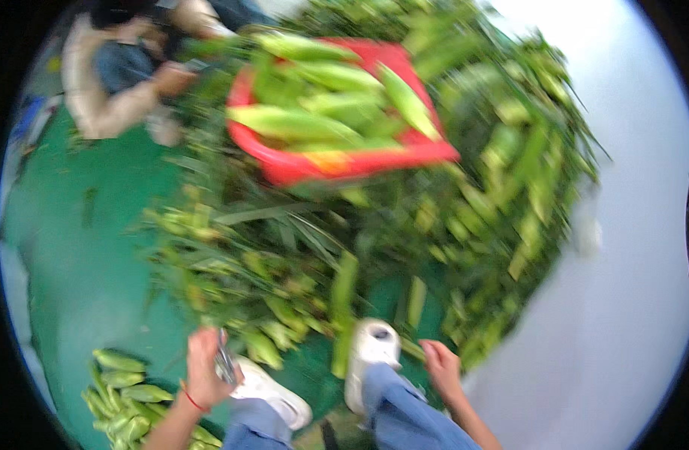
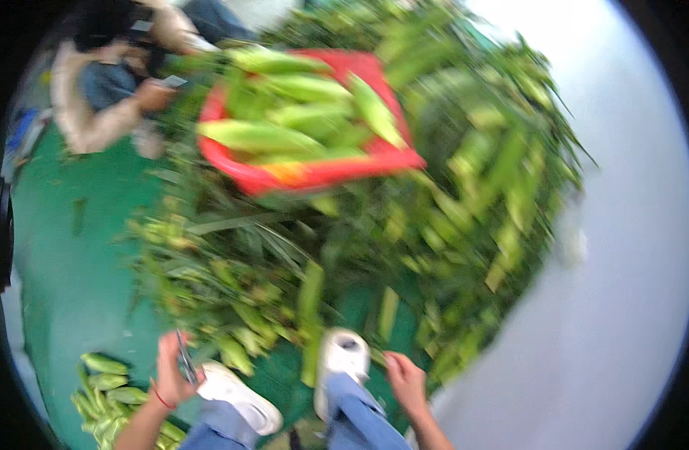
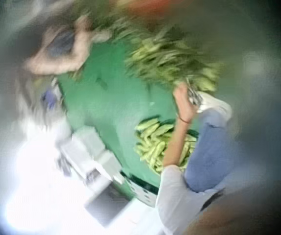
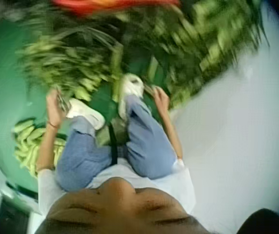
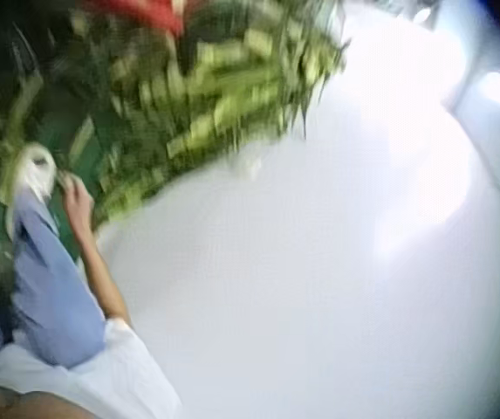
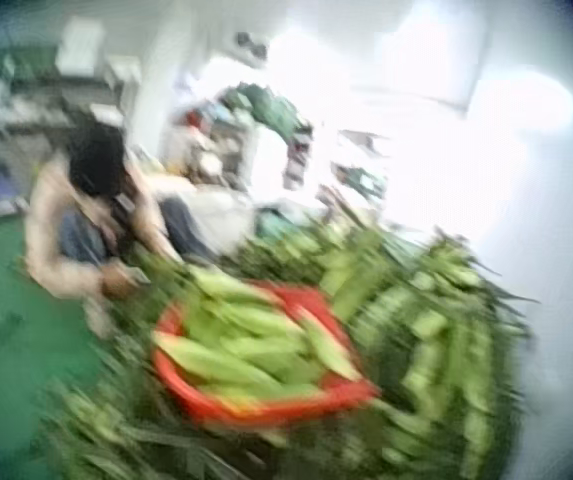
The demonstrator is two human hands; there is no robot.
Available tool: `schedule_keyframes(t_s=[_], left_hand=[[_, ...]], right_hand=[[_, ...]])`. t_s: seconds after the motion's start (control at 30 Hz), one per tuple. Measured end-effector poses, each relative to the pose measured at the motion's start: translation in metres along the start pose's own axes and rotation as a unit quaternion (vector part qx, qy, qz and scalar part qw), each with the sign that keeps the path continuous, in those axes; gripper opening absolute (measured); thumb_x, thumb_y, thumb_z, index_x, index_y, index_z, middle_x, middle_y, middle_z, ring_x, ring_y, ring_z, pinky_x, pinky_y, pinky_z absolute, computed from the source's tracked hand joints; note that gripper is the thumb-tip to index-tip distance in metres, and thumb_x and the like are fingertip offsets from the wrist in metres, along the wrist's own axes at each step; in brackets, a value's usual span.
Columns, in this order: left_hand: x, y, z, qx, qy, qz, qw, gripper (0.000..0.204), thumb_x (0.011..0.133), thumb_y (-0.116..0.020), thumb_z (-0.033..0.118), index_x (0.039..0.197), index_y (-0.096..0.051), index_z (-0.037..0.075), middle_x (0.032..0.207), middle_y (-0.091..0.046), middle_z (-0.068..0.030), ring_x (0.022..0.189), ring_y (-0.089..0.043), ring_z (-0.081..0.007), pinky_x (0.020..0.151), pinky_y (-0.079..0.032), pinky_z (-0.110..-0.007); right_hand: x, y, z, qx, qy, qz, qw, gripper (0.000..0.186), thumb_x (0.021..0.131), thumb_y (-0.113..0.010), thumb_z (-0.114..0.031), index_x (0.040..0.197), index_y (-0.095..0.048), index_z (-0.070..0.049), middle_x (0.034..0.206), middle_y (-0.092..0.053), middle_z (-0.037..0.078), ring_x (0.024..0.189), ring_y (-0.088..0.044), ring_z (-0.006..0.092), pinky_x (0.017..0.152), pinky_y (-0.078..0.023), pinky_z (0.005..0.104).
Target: The person uses pruning shears to trim the ends and excess leaves from corn husks, placing the trimmed corn into a red plastic scoop.
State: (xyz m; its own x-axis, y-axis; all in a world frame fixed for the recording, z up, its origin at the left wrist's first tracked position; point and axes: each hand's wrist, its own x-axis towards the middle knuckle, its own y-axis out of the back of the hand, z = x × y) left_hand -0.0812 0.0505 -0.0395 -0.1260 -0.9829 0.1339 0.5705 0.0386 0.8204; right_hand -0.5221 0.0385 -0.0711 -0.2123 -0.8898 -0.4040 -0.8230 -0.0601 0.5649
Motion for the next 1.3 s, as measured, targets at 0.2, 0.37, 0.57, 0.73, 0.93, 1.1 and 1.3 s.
schedule_keyframes(t_s=[0.2,0.37,0.57,0.73,0.93,1.1,1.3], left_hand=[[0.113,-0.073,0.127,-0.272,-0.134,-0.101,0.948,0.066,0.062,-0.056,0.001,0.125,-0.038,0.004,0.111,-0.048,-0.0146,0.107,-0.048,-0.0277,0.096,-0.037,-0.038],[0.069,-0.087,0.152,-0.476,0.041,-0.289,0.83,0.069,0.07,-0.056,0.002,0.132,-0.027,0.004,0.113,-0.047,-0.0123,0.108,-0.049,-0.0221,0.098,-0.036,-0.036],[0.038,-0.082,0.106,-0.426,0.255,-0.223,0.839,0.065,0.068,-0.056,-0.002,0.128,-0.032,0.003,0.107,-0.049,-0.0114,0.1,-0.051,-0.021,0.091,-0.041,-0.034],[0.048,-0.091,0.106,-0.416,0.259,-0.231,0.841,0.065,0.068,-0.055,-0.003,0.128,-0.032,0.004,0.108,-0.048,-0.0106,0.1,-0.05,-0.0196,0.09,-0.041,-0.032],[0.062,-0.101,0.126,-0.459,0.22,-0.272,0.817,0.066,0.069,-0.055,-0.005,0.13,-0.031,0.006,0.11,-0.047,-0.0098,0.105,-0.049,-0.0188,0.093,-0.039,-0.032],[0.057,-0.1,0.119,-0.441,0.235,-0.246,0.831,0.062,0.071,-0.06,0.002,0.127,-0.034,0.001,0.109,-0.052,-0.0115,0.1,-0.054,-0.0197,0.089,-0.044,-0.032],[0.067,-0.088,0.109,-0.495,0.307,-0.235,0.778,0.054,0.077,-0.064,0.002,0.122,-0.035,0.005,0.106,-0.052,-0.0097,0.089,-0.055,-0.0145,0.078,-0.047,-0.029]], right_hand=[[-0.008,0.028,0.093,0.001,-0.033,0.08,0.996,0.024,0.088,-0.056,-0.015,0.109,-0.061,-0.004,0.072,-0.066,0.01,0.064,-0.062,0.0135,0.062,-0.048,0.0263],[0.061,0.078,0.148,-0.095,-0.029,0.178,0.979,0.021,0.086,-0.052,-0.01,0.102,-0.061,0.0,0.084,-0.066,0.015,0.076,-0.065,0.0222,0.069,-0.05,0.0324],[0.121,0.046,0.16,-0.241,-0.124,0.265,0.925,0.037,0.078,-0.057,-0.01,0.108,-0.04,0.005,0.098,-0.049,0.025,0.09,-0.051,0.0459,0.081,-0.042,0.0496],[0.124,0.053,0.166,0.163,-0.195,0.204,0.945,0.034,0.087,-0.055,-0.014,0.114,-0.038,-0.001,0.101,-0.051,0.011,0.081,-0.058,0.0213,0.059,-0.053,0.0348],[0.156,0.073,0.125,0.355,-0.297,0.129,0.877,0.042,0.092,-0.056,-0.03,0.116,-0.039,-0.001,0.093,-0.048,0.009,0.07,-0.059,0.02,0.052,-0.053,0.0309],[0.191,0.068,0.121,0.24,-0.303,0.22,0.896,0.048,0.082,-0.067,-0.04,0.106,-0.05,-0.002,0.085,-0.052,0.007,0.063,-0.049,0.0165,0.051,-0.04,0.0295],[0.168,0.032,0.044,0.53,-0.289,0.04,0.796,0.044,0.083,-0.064,-0.044,0.107,-0.054,-0.008,0.096,-0.059,0.006,0.081,-0.055,0.02,0.068,-0.046,0.0343]])
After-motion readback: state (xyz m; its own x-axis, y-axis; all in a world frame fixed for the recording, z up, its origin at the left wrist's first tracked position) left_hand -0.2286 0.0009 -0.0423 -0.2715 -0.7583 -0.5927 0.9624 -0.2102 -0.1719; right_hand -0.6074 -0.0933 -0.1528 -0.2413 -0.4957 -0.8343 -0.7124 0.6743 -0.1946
